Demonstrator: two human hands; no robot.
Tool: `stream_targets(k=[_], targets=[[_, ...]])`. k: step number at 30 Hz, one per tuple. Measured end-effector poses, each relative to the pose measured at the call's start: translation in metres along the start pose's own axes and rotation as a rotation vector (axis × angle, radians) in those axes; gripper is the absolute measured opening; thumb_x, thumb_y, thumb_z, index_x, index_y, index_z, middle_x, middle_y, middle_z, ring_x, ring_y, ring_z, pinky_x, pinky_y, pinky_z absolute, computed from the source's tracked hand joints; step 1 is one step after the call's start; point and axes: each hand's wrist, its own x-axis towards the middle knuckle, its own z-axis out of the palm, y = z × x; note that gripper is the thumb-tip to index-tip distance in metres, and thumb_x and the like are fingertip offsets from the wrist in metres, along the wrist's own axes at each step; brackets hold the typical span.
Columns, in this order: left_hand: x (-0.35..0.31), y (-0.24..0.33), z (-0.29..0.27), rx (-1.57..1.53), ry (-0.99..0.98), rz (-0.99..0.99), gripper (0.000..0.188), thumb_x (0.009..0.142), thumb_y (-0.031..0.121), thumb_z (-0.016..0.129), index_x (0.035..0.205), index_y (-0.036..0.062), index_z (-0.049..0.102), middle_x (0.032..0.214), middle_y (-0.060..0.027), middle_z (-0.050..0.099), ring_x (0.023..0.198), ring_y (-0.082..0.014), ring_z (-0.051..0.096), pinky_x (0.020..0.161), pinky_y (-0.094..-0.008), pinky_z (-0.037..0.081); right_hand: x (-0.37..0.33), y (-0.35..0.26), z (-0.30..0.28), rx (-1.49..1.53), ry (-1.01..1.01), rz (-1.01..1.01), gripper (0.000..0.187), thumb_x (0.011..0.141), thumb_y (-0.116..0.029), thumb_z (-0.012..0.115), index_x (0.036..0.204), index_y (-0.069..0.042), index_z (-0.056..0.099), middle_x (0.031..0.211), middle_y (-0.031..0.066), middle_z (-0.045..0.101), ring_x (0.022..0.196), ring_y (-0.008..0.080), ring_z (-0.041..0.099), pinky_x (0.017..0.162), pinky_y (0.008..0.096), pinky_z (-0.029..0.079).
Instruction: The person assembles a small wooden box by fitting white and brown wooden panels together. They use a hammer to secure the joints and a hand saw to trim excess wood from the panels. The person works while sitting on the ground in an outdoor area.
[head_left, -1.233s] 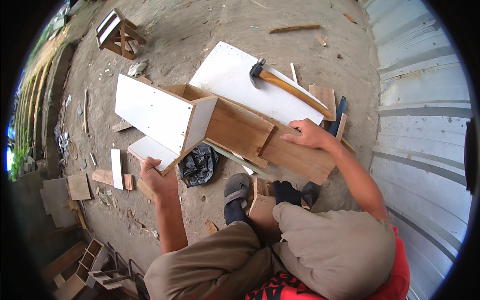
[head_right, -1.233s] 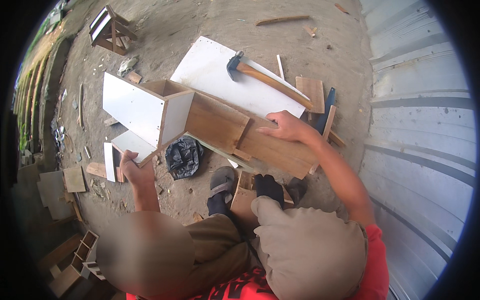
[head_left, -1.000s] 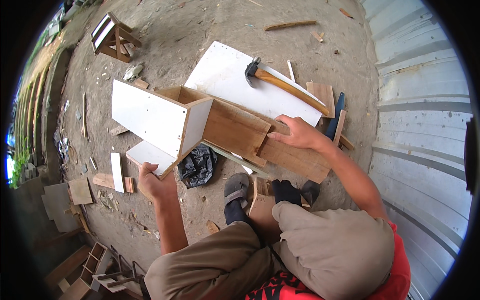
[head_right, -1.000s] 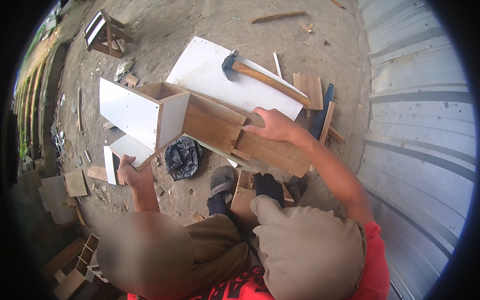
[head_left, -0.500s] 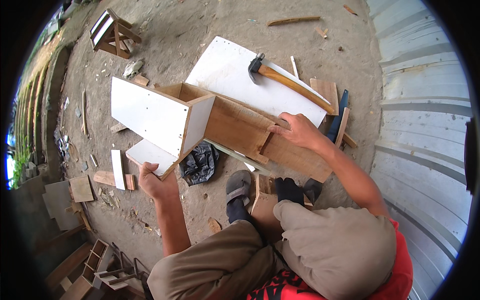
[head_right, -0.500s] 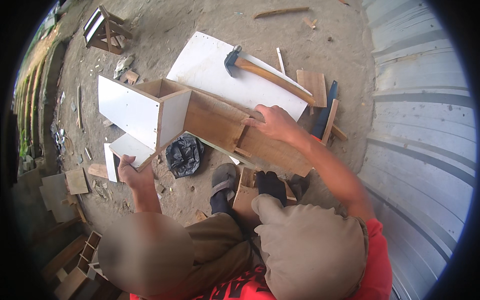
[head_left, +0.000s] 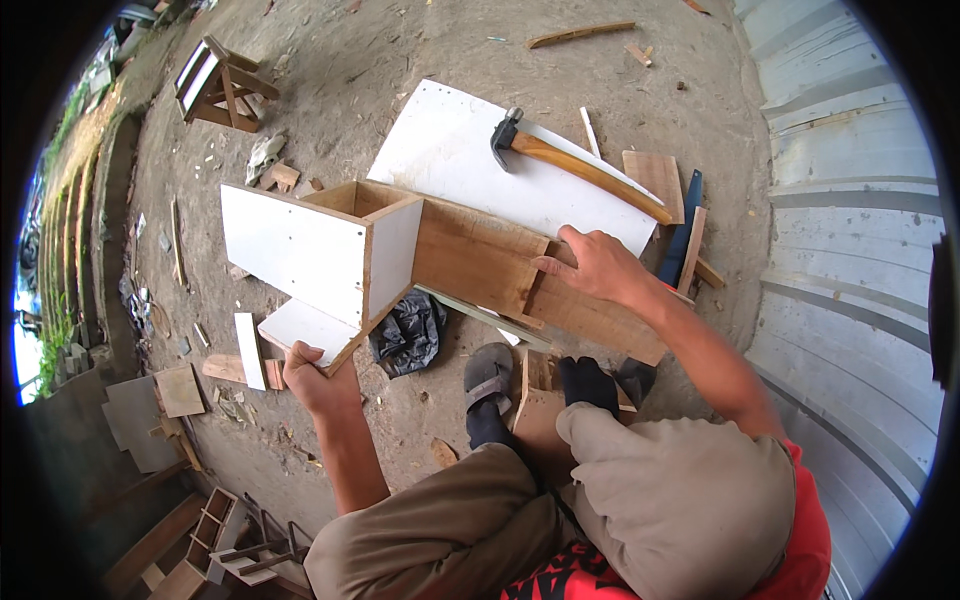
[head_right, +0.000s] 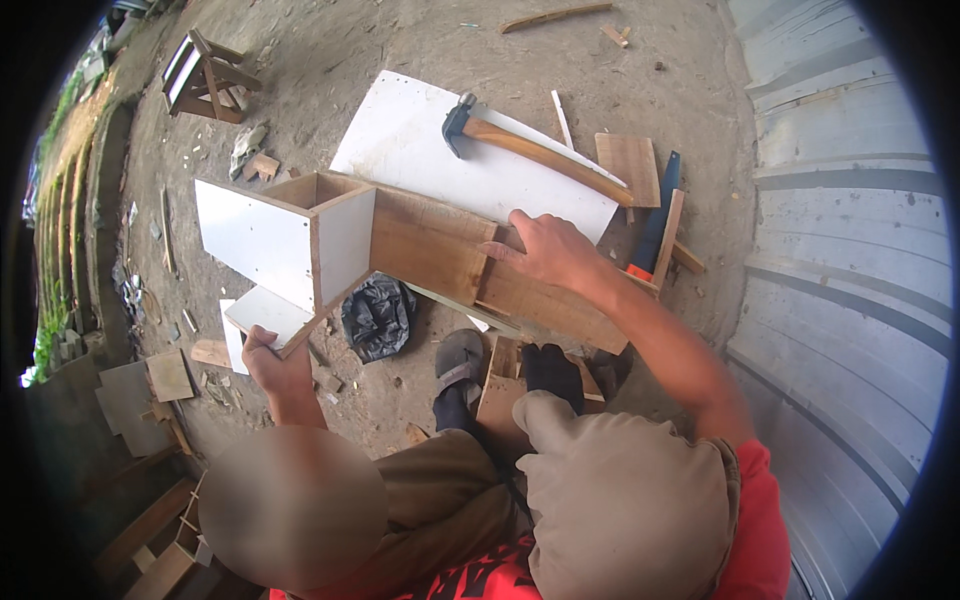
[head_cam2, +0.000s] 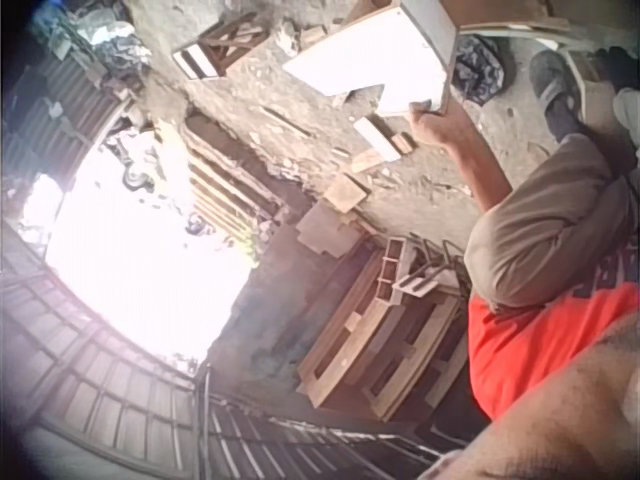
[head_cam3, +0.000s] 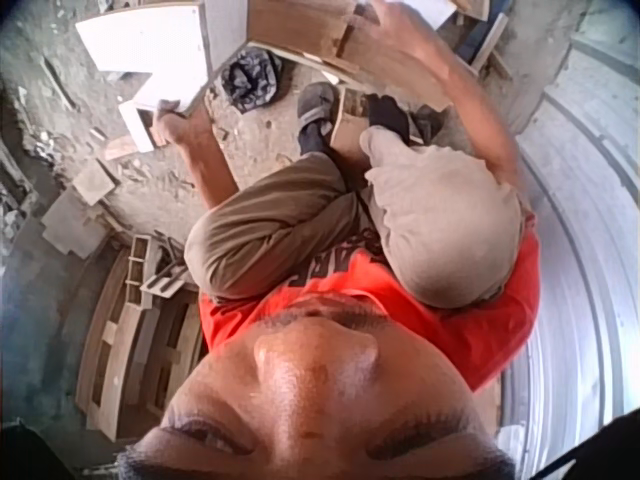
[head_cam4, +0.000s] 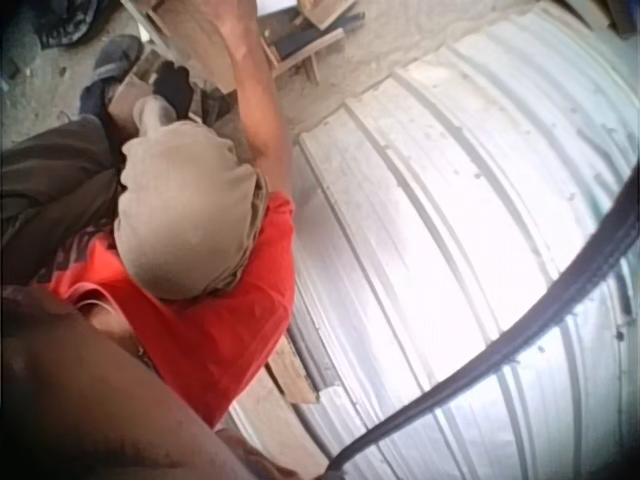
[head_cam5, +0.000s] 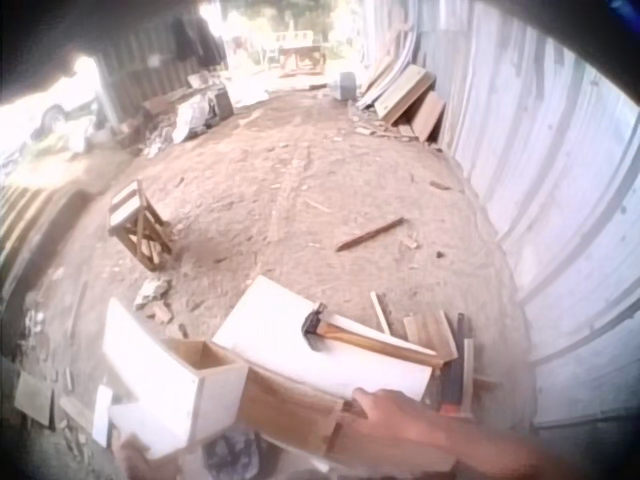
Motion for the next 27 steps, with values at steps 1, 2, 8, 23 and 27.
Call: stream_targets(k=[1, 2, 8, 23, 27], targets=[[0.0, 0.0, 0.0, 0.01, -0.008, -0.002, 0.075, 0.058, -0.003, 0.042, 0.133, -0.0106, 0.04, 0.134, -0.0227, 0.049, 0.13, -0.0433, 0.044, 0.114, -0.0631, 0.032, -0.001, 0.0, 0.0, 0.001, 0.003, 0.0, 0.076, 0.09, -0.072, 0.05, 0.088, 0.004, 0.054, 0.068, 0.0276, 0.063, 0.074, 0.0467, 0.066, 0.068, 0.052, 0.052], [0.001, 0.001, -0.001, 0.02, -0.016, -0.005, 0.073, 0.058, -0.004, 0.042, 0.131, -0.0128, 0.041, 0.133, -0.0223, 0.049, 0.129, -0.0418, 0.046, 0.114, -0.0605, 0.033, -0.001, 0.0, -0.001, 0.001, 0.005, -0.001, 0.077, 0.089, -0.073, 0.051, 0.089, 0.004, 0.054, 0.069, 0.0276, 0.063, 0.074, 0.0466, 0.066, 0.068, 0.0521, 0.052], [-0.002, 0.005, 0.003, 0.073, 0.019, 0.006, 0.075, 0.057, -0.005, 0.04, 0.132, -0.0128, 0.04, 0.132, -0.0229, 0.049, 0.129, -0.043, 0.046, 0.114, -0.0638, 0.032, 0.002, 0.002, -0.003, 0.021, -0.048, 0.027, 0.087, 0.079, -0.08, 0.057, 0.097, 0.005, 0.056, 0.07, 0.0272, 0.063, 0.075, 0.0447, 0.067, 0.069, 0.0503, 0.053], [-0.013, 0.008, 0.021, 0.101, -0.025, 0.011, 0.062, 0.061, -0.007, 0.041, 0.122, -0.0164, 0.044, 0.128, -0.022, 0.052, 0.123, -0.0392, 0.05, 0.114, -0.0568, 0.037, 0.005, 0.012, 0.006, 0.025, 0.033, -0.055, 0.088, 0.075, -0.077, 0.065, 0.106, 0.005, 0.056, 0.073, 0.0258, 0.065, 0.078, 0.0432, 0.067, 0.07, 0.048, 0.052], [-0.003, 0.014, 0.028, 0.113, -0.038, -0.012, 0.047, 0.064, -0.008, 0.041, 0.111, -0.0147, 0.046, 0.116, -0.0204, 0.053, 0.117, -0.0363, 0.053, 0.112, -0.0558, 0.039, 0.001, 0.006, 0.006, 0.015, 0.121, -0.06, 0.086, 0.077, -0.075, 0.065, 0.11, 0.004, 0.056, 0.075, 0.0233, 0.066, 0.078, 0.0428, 0.067, 0.073, 0.0479, 0.053]])
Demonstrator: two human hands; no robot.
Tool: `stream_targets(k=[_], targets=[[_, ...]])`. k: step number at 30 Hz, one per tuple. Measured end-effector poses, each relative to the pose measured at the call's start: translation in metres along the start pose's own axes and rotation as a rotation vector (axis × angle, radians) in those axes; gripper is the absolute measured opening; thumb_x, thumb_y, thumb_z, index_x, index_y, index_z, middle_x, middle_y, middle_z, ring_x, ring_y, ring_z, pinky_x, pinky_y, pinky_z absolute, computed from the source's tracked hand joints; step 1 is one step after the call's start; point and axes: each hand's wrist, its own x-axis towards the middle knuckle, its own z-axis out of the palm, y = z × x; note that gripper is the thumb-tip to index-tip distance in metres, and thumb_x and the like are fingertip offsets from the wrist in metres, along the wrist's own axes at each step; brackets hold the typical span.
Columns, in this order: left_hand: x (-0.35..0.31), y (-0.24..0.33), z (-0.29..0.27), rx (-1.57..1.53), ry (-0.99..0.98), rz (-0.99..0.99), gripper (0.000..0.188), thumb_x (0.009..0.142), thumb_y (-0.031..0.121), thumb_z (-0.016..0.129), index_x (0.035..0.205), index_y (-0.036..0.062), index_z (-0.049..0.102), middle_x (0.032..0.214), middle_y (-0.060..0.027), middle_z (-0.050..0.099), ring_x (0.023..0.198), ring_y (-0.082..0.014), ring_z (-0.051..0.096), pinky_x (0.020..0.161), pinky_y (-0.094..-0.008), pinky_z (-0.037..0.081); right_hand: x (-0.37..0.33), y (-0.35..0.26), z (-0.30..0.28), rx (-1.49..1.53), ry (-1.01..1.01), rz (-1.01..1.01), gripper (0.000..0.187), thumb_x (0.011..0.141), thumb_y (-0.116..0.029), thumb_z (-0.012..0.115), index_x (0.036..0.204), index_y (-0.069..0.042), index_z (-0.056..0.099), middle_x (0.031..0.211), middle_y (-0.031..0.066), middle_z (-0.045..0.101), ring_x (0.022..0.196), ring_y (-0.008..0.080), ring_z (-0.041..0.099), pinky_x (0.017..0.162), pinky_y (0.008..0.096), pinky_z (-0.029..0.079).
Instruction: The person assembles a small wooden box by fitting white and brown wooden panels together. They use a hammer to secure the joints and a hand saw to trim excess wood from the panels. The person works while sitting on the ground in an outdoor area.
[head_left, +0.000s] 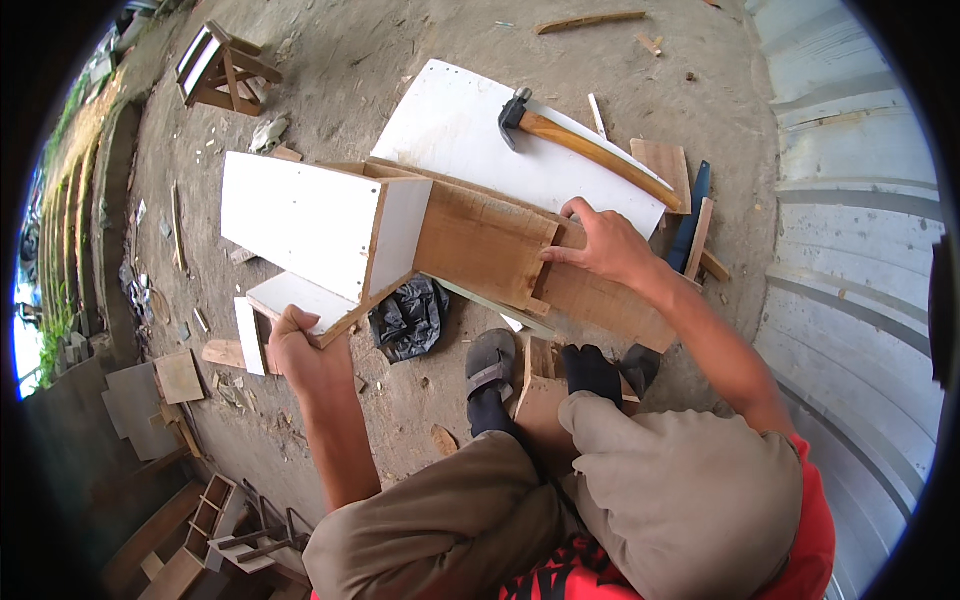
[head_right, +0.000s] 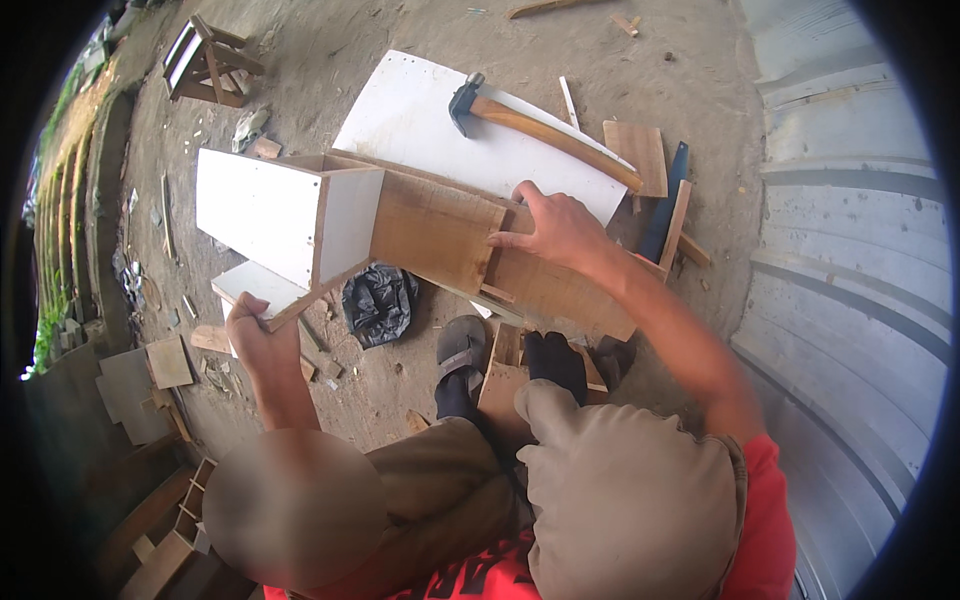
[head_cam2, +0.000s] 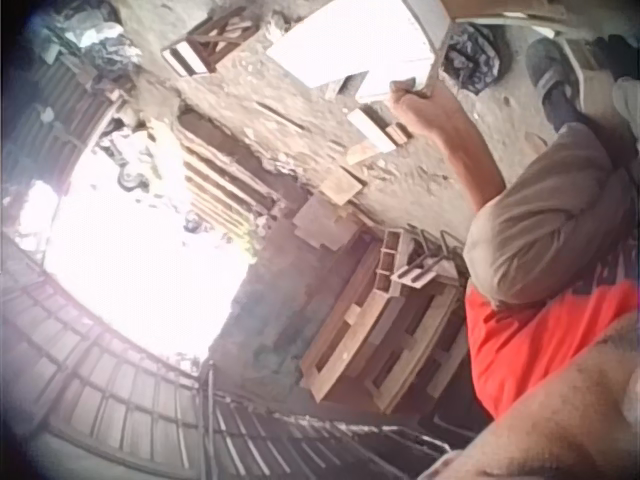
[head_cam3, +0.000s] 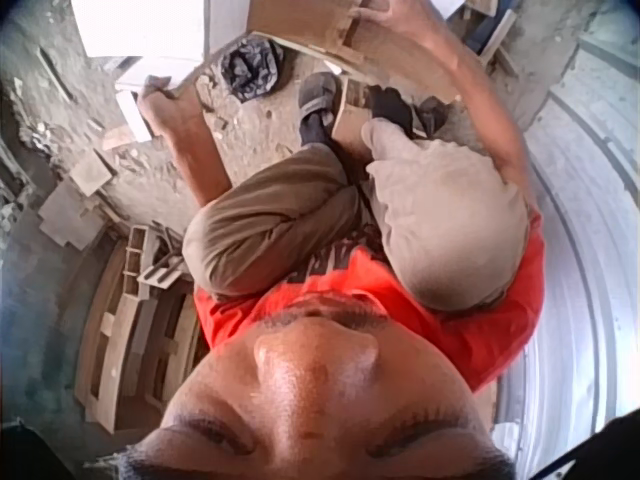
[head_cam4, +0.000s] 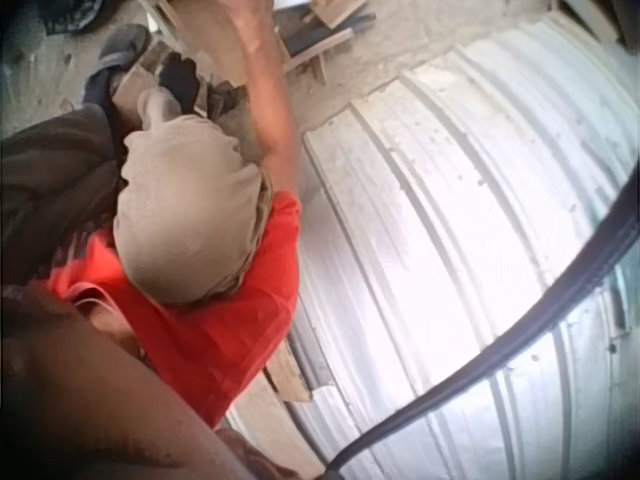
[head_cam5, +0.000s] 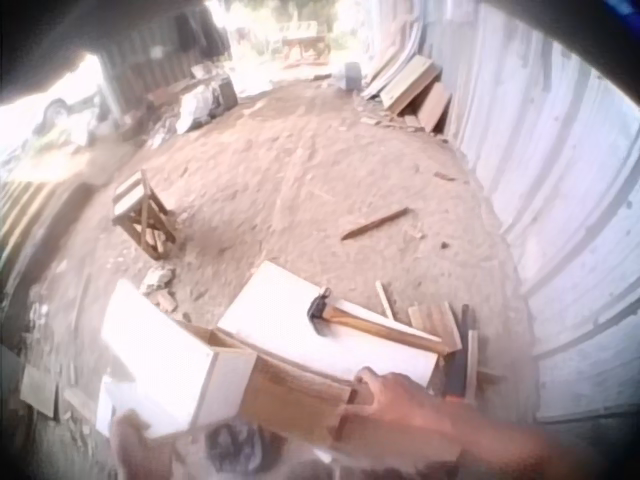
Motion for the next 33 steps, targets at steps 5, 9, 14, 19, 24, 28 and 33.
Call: stream_targets(k=[5, 9, 14, 19, 24, 28, 33], targets=[[-0.014, -0.001, 0.022, 0.017, 0.012, 0.033, 0.019, 0.068, -0.009, 0.043, 0.085, -0.0099, 0.052, 0.097, -0.0164, 0.056, 0.097, -0.028, 0.059, 0.102, -0.0451, 0.046, -0.014, -0.011, 0.013, -0.243, 0.343, -0.132, 0.091, 0.077, -0.071, 0.068, 0.127, 0.002, 0.051, 0.127, 0.0264, 0.051, 0.122, 0.0414, 0.05, 0.099, 0.0517, 0.042], [-0.014, -0.001, 0.03, 0.038, -0.012, 0.027, 0.014, 0.072, -0.01, 0.043, 0.065, 0.0013, 0.045, 0.08, -0.0085, 0.048, 0.077, -0.0184, 0.052, 0.092, -0.0398, 0.049, -0.009, -0.033, 0.029, -0.256, 0.301, -0.242, 0.126, 0.063, -0.083, 0.067, 0.149, 0.001, 0.028, 0.15, 0.0278, 0.028, 0.141, 0.0436, 0.027, 0.114, 0.0612, 0.021], [0.001, -0.004, 0.04, -0.022, -0.129, 0.056, 0.081, 0.073, -0.017, 0.044, 0.148, 0.0001, 0.018, 0.107, -0.0115, 0.048, 0.084, -0.0154, 0.05, 0.094, -0.0367, 0.047, 0.007, -0.059, 0.049, -0.387, 0.126, -0.135, 0.144, 0.056, -0.083, 0.073, 0.157, -0.005, 0.007, 0.152, 0.0323, 0.022, 0.143, 0.0495, 0.022, 0.115, 0.0652, 0.017], [-0.012, -0.009, 0.066, -0.075, -0.156, 0.114, 0.109, 0.073, -0.018, 0.046, 0.155, 0.008, -0.021, 0.132, -0.0197, 0.039, 0.108, -0.026, 0.049, 0.102, -0.0428, 0.041, 0.018, -0.055, 0.043, -0.382, 0.097, -0.104, 0.135, 0.054, -0.061, 0.087, 0.155, -0.01, 0.014, 0.143, 0.029, 0.028, 0.134, 0.0473, 0.03, 0.109, 0.0589, 0.028], [-0.015, -0.008, 0.064, -0.047, -0.112, 0.096, 0.108, 0.073, -0.017, 0.047, 0.155, 0.0058, -0.019, 0.124, -0.0174, 0.044, 0.1, -0.0209, 0.051, 0.095, -0.0355, 0.043, 0.02, -0.061, 0.037, -0.373, 0.059, -0.073, 0.131, 0.053, -0.052, 0.09, 0.154, -0.013, 0.015, 0.142, 0.0287, 0.029, 0.132, 0.0475, 0.031, 0.107, 0.0577, 0.029], [-0.02, -0.004, 0.068, -0.034, -0.092, 0.097, 0.105, 0.072, -0.018, 0.045, 0.156, 0.0044, -0.014, 0.125, -0.0184, 0.044, 0.101, -0.0202, 0.051, 0.093, -0.0349, 0.043, 0.015, -0.068, 0.038, -0.382, 0.054, -0.083, 0.134, 0.056, -0.054, 0.088, 0.156, -0.008, 0.011, 0.141, 0.0323, 0.028, 0.129, 0.0473, 0.033, 0.107, 0.0572, 0.028], [-0.008, -0.01, 0.049, 0.009, -0.157, 0.141, 0.092, 0.07, -0.018, 0.041, 0.154, 0.0004, 0.007, 0.134, -0.0233, 0.038, 0.116, -0.0257, 0.05, 0.101, -0.0395, 0.044, 0.005, -0.064, 0.053, -0.381, 0.16, -0.096, 0.134, 0.057, -0.056, 0.088, 0.155, -0.005, 0.011, 0.142, 0.0356, 0.026, 0.131, 0.0499, 0.031, 0.109, 0.0596, 0.025]])
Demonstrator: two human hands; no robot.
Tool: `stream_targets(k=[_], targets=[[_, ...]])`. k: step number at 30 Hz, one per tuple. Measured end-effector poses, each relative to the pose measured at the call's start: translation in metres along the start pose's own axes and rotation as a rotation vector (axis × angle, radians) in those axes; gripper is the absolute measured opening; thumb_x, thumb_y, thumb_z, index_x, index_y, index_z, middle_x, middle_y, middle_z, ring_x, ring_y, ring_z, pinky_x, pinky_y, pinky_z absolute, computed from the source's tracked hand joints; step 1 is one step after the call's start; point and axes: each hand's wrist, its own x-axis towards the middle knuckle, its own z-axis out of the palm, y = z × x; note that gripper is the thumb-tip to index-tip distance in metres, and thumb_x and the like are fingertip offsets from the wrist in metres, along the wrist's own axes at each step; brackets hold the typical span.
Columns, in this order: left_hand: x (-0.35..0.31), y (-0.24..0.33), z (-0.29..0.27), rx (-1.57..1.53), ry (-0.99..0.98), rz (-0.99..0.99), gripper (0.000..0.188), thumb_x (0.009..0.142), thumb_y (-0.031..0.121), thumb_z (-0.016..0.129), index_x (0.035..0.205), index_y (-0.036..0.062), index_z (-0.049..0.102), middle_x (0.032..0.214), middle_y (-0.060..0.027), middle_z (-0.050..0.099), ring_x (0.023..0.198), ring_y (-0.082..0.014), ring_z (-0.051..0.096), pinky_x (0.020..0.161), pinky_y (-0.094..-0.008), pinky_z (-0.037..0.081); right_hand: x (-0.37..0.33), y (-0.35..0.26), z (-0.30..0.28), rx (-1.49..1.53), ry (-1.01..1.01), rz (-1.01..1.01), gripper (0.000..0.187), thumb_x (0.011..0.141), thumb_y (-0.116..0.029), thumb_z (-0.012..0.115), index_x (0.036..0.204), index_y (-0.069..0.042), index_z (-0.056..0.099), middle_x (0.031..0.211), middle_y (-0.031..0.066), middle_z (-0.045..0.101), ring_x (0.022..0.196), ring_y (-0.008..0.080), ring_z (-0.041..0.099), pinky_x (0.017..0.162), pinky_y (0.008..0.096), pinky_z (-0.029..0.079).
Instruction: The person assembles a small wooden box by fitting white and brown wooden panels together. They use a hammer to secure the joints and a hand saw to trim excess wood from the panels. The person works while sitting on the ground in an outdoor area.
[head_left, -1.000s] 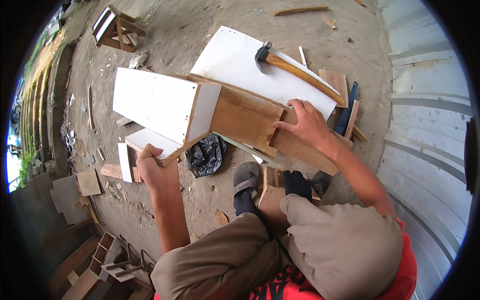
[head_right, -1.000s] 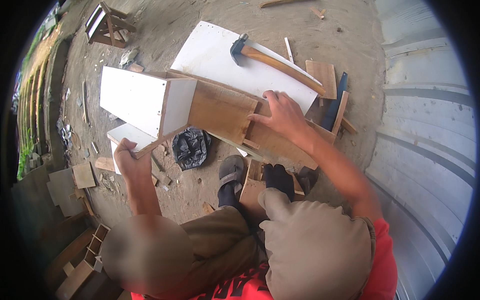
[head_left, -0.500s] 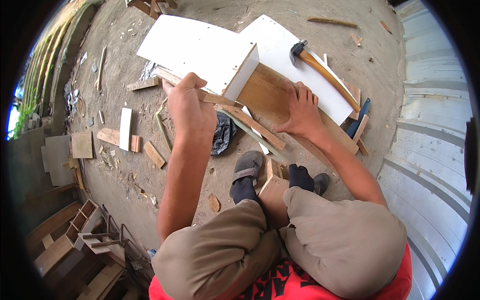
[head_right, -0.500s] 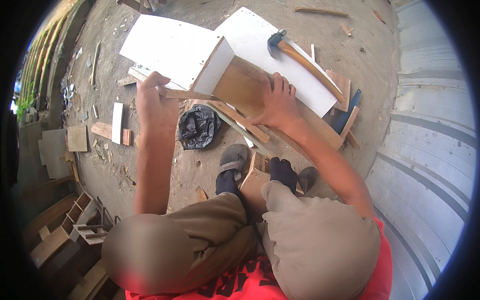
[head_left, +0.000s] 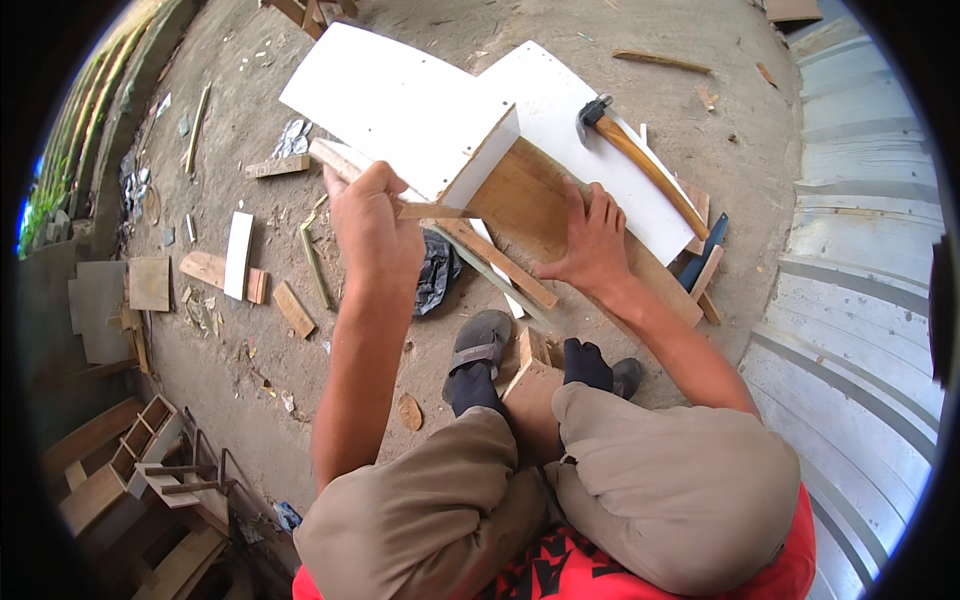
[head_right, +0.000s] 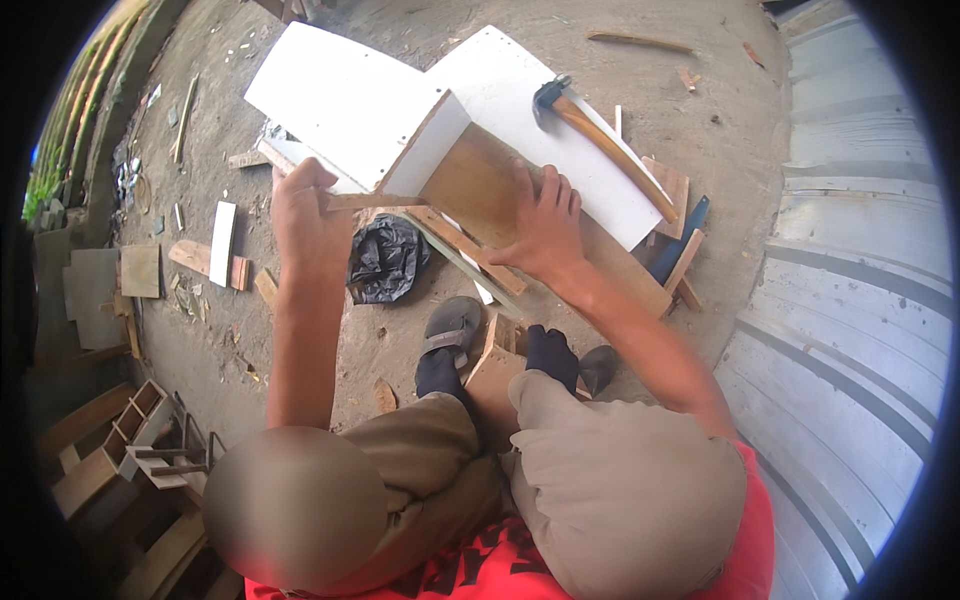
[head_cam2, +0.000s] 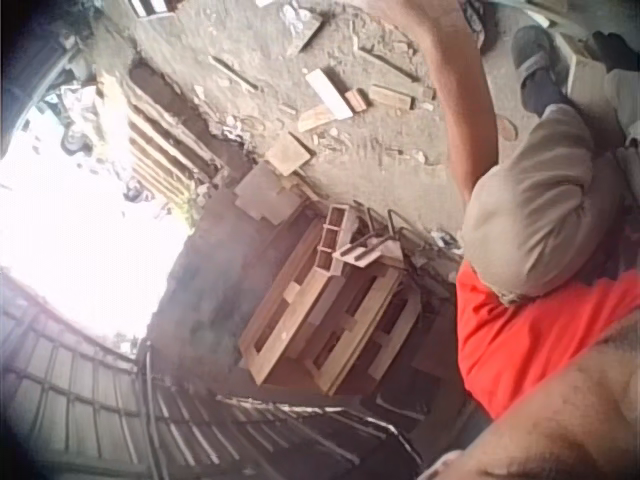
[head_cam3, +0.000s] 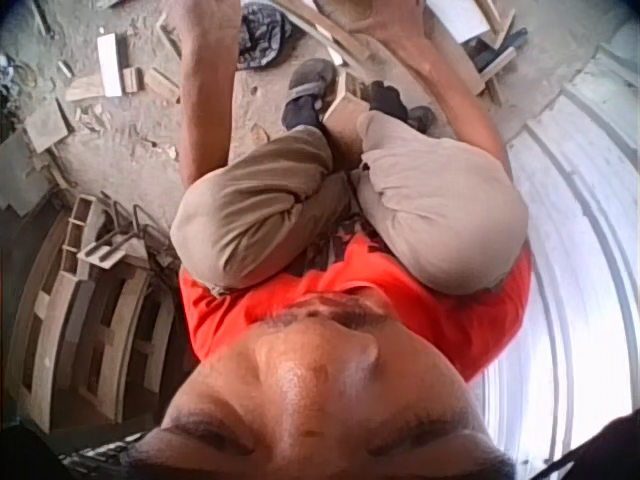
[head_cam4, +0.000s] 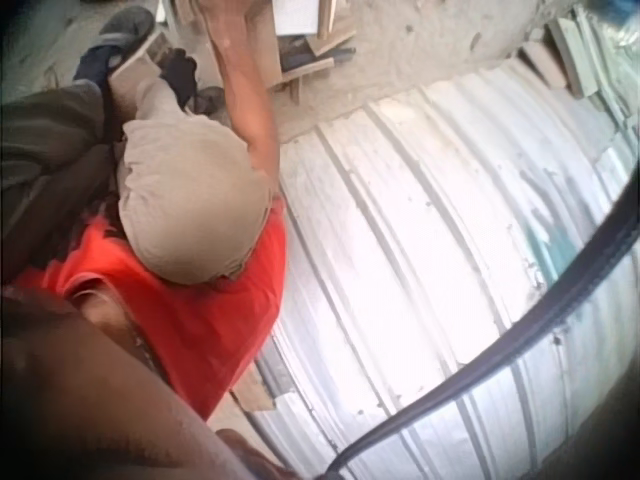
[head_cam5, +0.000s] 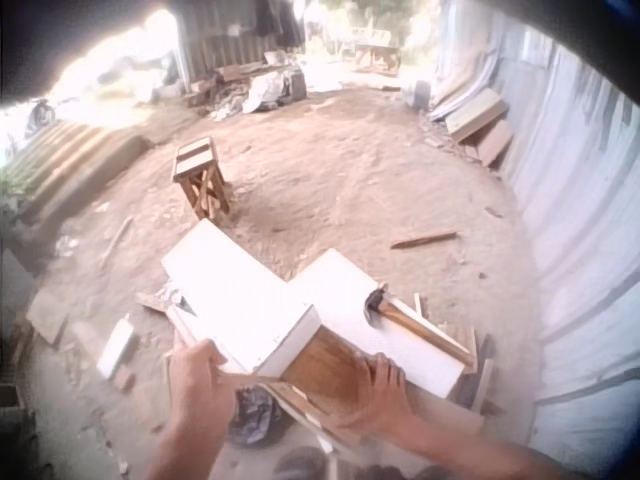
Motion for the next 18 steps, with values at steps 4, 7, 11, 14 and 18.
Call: stream_targets(k=[4, 7, 11, 14, 18], targets=[[0.002, 0.0, -0.009, -0.023, 0.007, -0.035, 0.083, 0.071, -0.016, 0.039, 0.149, -0.0023, 0.018, 0.122, -0.015, 0.046, 0.11, -0.021, 0.052, 0.099, -0.0362, 0.046, -0.002, 0.004, 0.01, 0.038, 0.069, -0.041, 0.131, 0.058, -0.058, 0.087, 0.153, -0.006, 0.015, 0.139, 0.0319, 0.025, 0.13, 0.0495, 0.029, 0.108, 0.0619, 0.024], [0.0, 0.001, -0.003, 0.04, 0.02, -0.043, 0.078, 0.072, -0.015, 0.04, 0.147, -0.0023, 0.023, 0.116, -0.012, 0.047, 0.105, -0.0187, 0.052, 0.097, -0.0358, 0.045, -0.003, 0.009, 0.012, 0.086, 0.066, -0.048, 0.129, 0.06, -0.061, 0.085, 0.153, -0.006, 0.015, 0.139, 0.0315, 0.026, 0.13, 0.0492, 0.029, 0.108, 0.061, 0.024], [0.005, 0.0, -0.009, 0.114, 0.035, -0.085, 0.05, 0.075, -0.01, 0.043, 0.124, -0.0029, 0.042, 0.109, -0.0111, 0.049, 0.102, -0.0219, 0.052, 0.097, -0.0409, 0.045, -0.005, 0.015, 0.016, 0.133, 0.113, -0.072, 0.128, 0.06, -0.065, 0.083, 0.153, -0.005, 0.017, 0.141, 0.0289, 0.025, 0.129, 0.0468, 0.029, 0.109, 0.0596, 0.024], [0.003, 0.006, -0.041, 0.604, -0.058, 0.007, 0.03, 0.078, -0.003, 0.048, 0.107, -0.0013, 0.05, 0.107, -0.0122, 0.05, 0.105, -0.026, 0.053, 0.093, -0.0456, 0.048, -0.004, 0.017, 0.016, 0.182, 0.144, -0.113, 0.123, 0.06, -0.064, 0.083, 0.152, -0.005, 0.024, 0.14, 0.028, 0.028, 0.131, 0.0457, 0.03, 0.109, 0.0587, 0.025], [0.003, 0.019, -0.028, 0.753, -0.078, -0.098, 0.028, 0.079, 0.002, 0.051, 0.106, 0.0052, 0.048, 0.107, -0.0091, 0.045, 0.103, -0.0235, 0.051, 0.089, -0.0454, 0.051, -0.006, 0.021, 0.015, 0.236, 0.186, -0.16, 0.119, 0.06, -0.063, 0.082, 0.149, -0.002, 0.032, 0.141, 0.0301, 0.029, 0.131, 0.0468, 0.031, 0.109, 0.0603, 0.025]])
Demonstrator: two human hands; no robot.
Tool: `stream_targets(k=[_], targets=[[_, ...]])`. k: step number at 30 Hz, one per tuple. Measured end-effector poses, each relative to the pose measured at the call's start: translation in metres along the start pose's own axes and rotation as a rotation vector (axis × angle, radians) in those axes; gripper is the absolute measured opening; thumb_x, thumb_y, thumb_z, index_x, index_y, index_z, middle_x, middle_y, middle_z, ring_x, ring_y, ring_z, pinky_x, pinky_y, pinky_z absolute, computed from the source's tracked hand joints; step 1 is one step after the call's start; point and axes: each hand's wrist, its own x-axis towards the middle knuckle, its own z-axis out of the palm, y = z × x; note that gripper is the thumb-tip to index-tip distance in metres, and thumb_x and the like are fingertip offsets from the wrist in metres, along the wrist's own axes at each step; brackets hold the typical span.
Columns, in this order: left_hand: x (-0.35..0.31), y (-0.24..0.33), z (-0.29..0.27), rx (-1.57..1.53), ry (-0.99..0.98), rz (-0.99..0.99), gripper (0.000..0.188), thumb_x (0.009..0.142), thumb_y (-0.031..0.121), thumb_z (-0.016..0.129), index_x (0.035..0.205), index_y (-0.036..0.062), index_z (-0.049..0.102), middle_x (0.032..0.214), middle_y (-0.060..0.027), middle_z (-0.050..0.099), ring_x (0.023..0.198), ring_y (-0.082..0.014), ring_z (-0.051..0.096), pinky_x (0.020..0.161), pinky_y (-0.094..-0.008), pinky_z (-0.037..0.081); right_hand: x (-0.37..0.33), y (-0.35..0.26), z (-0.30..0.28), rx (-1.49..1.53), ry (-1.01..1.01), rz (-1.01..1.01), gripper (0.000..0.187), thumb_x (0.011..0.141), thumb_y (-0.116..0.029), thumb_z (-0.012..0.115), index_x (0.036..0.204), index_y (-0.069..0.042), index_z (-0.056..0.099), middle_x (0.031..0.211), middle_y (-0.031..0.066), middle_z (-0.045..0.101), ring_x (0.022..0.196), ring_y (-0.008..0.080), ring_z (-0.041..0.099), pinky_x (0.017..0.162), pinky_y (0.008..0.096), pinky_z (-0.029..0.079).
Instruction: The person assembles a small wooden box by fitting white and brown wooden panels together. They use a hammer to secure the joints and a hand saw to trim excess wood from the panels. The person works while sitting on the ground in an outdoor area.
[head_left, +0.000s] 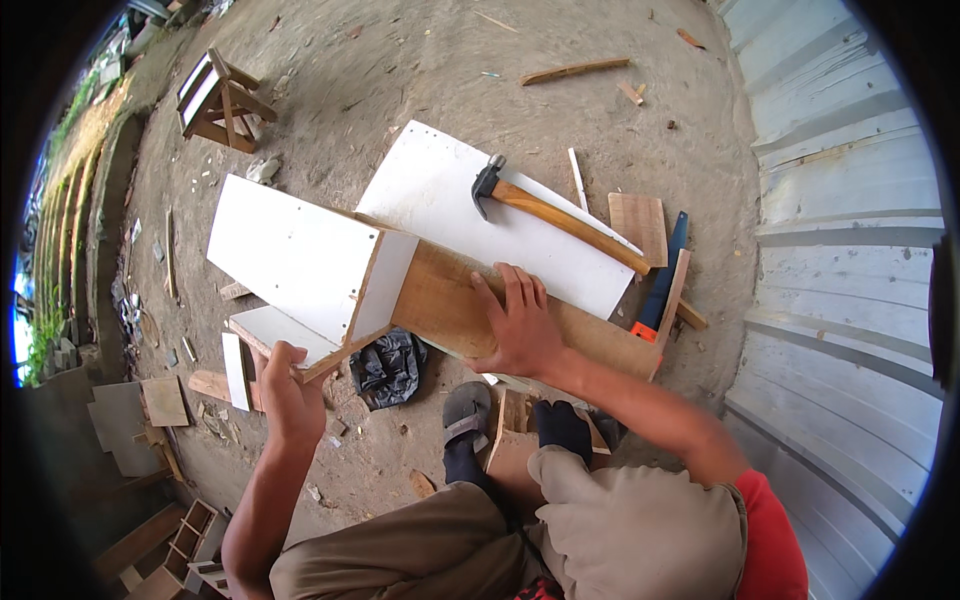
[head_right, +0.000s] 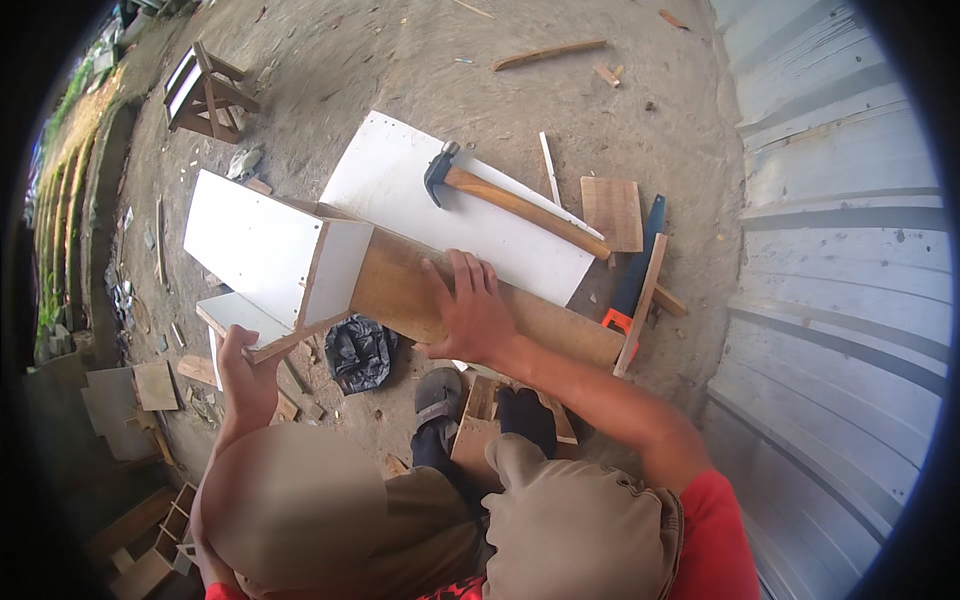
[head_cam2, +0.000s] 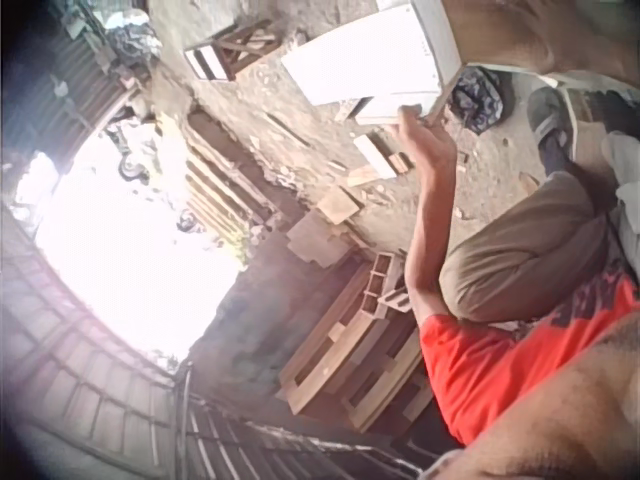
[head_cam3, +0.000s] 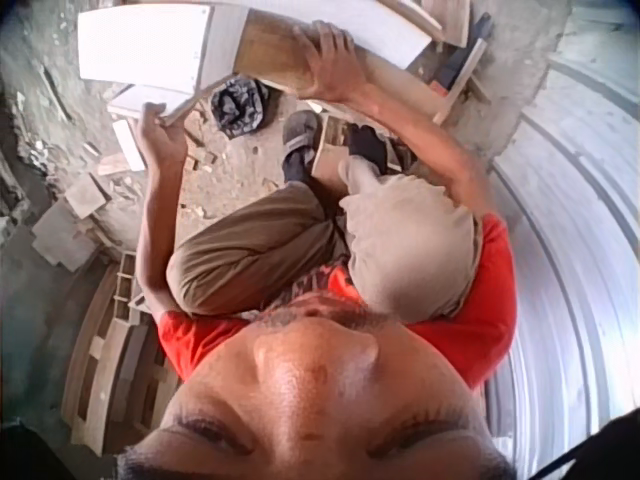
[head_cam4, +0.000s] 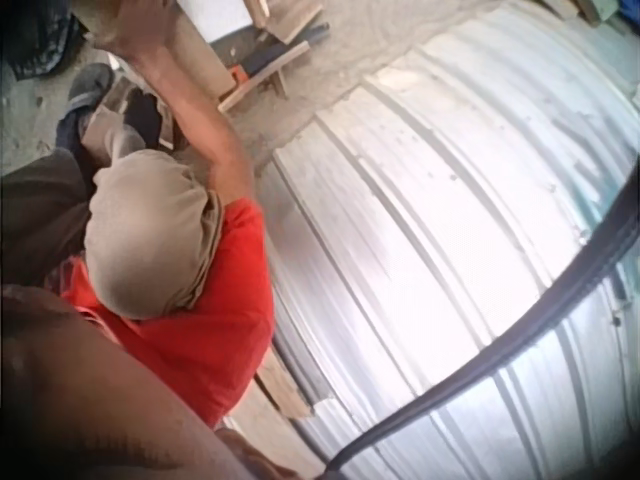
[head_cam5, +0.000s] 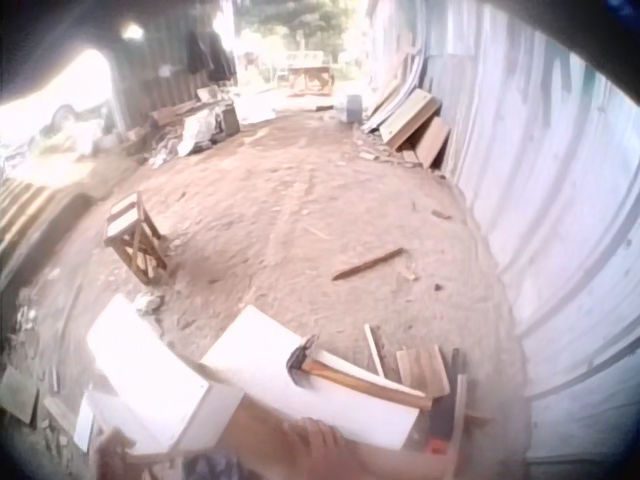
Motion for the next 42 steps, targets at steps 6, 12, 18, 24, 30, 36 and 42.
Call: stream_targets(k=[6, 12, 18, 24, 30, 36, 42], targets=[[0.001, 0.005, 0.0, -0.233, 0.09, -0.118, 0.035, 0.082, 0.014, 0.049, 0.114, -0.0004, 0.052, 0.112, -0.0152, 0.053, 0.11, -0.0323, 0.057, 0.094, -0.0529, 0.051, 0.0, 0.0, -0.001, 0.076, 0.032, -0.049, 0.114, 0.063, -0.062, 0.08, 0.148, -0.001, 0.035, 0.141, 0.0335, 0.03, 0.13, 0.0487, 0.034, 0.11, 0.0614, 0.027], [0.002, -0.002, -0.004, -0.212, 0.025, -0.105, 0.029, 0.081, 0.007, 0.049, 0.11, 0.003, 0.048, 0.113, -0.0098, 0.046, 0.109, -0.0262, 0.053, 0.092, -0.0487, 0.053, -0.001, 0.007, 0.001, 0.091, 0.0, 0.007, 0.11, 0.062, -0.061, 0.081, 0.146, -0.003, 0.038, 0.142, 0.032, 0.029, 0.13, 0.0481, 0.033, 0.109, 0.0606, 0.028], [-0.002, -0.002, -0.006, -0.2, 0.104, -0.12, 0.017, 0.084, 0.009, 0.051, 0.1, 0.0053, 0.049, 0.105, -0.0062, 0.042, 0.105, -0.02, 0.052, 0.091, -0.0438, 0.054, 0.001, 0.008, 0.0, 0.088, -0.024, 0.003, 0.107, 0.063, -0.06, 0.081, 0.145, -0.006, 0.039, 0.144, 0.0308, 0.028, 0.13, 0.0477, 0.032, 0.11, 0.0608, 0.026], [-0.002, -0.008, -0.007, -0.174, 0.093, -0.057, 0.02, 0.083, 0.009, 0.05, 0.102, 0.0055, 0.049, 0.106, -0.0068, 0.044, 0.105, -0.0206, 0.053, 0.092, -0.0427, 0.053, 0.003, 0.006, -0.006, 0.108, -0.029, 0.002, 0.107, 0.065, -0.058, 0.082, 0.147, -0.004, 0.038, 0.143, 0.0338, 0.03, 0.13, 0.0483, 0.034, 0.109, 0.0604, 0.028], [-0.004, 0.0, 0.001, -0.271, 0.138, -0.115, 0.02, 0.082, 0.01, 0.051, 0.102, 0.0059, 0.05, 0.105, -0.0068, 0.046, 0.102, -0.023, 0.054, 0.091, -0.0433, 0.052, 0.002, 0.008, -0.001, 0.114, 0.008, -0.005, 0.11, 0.061, -0.059, 0.082, 0.146, -0.005, 0.039, 0.143, 0.0307, 0.029, 0.129, 0.0469, 0.034, 0.108, 0.0605, 0.029], [0.002, -0.028, -0.026, 0.153, 0.064, 0.138, 0.005, 0.088, 0.004, 0.052, 0.091, 0.0036, 0.049, 0.103, -0.0071, 0.041, 0.098, -0.0191, 0.047, 0.088, -0.0378, 0.05, 0.001, 0.008, 0.0, 0.121, 0.036, -0.02, 0.127, 0.06, -0.067, 0.08, 0.152, 0.0, 0.022, 0.143, 0.0295, 0.031, 0.129, 0.0449, 0.035, 0.109, 0.0595, 0.027], [0.004, -0.014, -0.015, 0.312, 0.036, 0.212, 0.024, 0.078, -0.004, 0.069, 0.087, 0.0013, 0.047, 0.097, -0.0116, 0.047, 0.089, -0.0258, 0.047, 0.08, -0.0364, 0.046, -0.005, 0.023, -0.023, 0.219, -0.002, 0.031, 0.139, 0.064, -0.078, 0.069, 0.154, 0.005, 0.005, 0.152, 0.0332, 0.022, 0.142, 0.0474, 0.024, 0.117, 0.0606, 0.017]])
